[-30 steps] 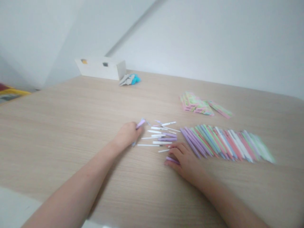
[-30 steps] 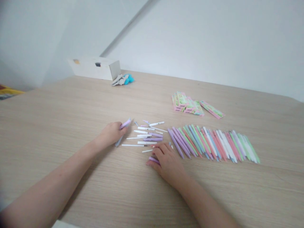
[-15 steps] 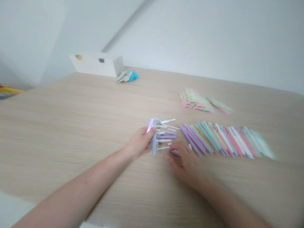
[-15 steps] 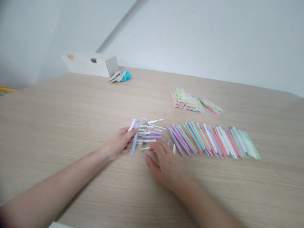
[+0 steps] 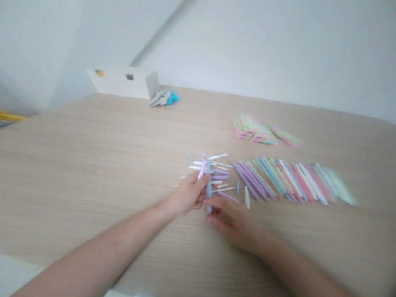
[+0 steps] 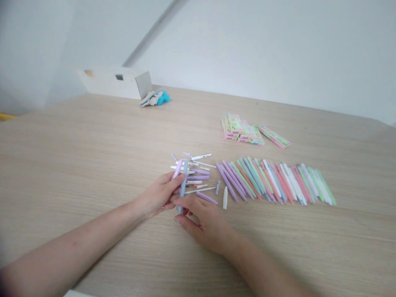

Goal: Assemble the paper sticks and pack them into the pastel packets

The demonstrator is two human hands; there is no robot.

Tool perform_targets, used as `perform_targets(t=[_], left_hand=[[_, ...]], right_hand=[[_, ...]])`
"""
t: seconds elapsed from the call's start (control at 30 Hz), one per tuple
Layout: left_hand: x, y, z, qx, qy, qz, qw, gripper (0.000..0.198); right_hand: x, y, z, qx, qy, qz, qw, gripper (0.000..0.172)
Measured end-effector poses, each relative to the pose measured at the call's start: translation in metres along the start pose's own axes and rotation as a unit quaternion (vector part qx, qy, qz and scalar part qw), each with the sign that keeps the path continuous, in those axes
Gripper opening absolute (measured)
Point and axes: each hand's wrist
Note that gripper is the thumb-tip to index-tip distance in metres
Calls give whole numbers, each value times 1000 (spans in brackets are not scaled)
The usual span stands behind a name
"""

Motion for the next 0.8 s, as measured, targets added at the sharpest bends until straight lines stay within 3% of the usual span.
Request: perform_targets(t=[0.3, 0.8], left_hand=[[0, 3, -5, 6, -47, 20, 999, 29], [0, 8, -5, 69, -8, 62, 996, 34]], right_hand=[[-1, -2, 1, 11, 11, 19, 1000, 24], [-8, 7, 2, 33, 15, 89, 995, 15]])
Point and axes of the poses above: each hand's wrist, its own x-axis towards the middle knuckle, its own z-axis out of the palm, y = z × x, and after that the axes turned 3 degrees about -x, right-handed
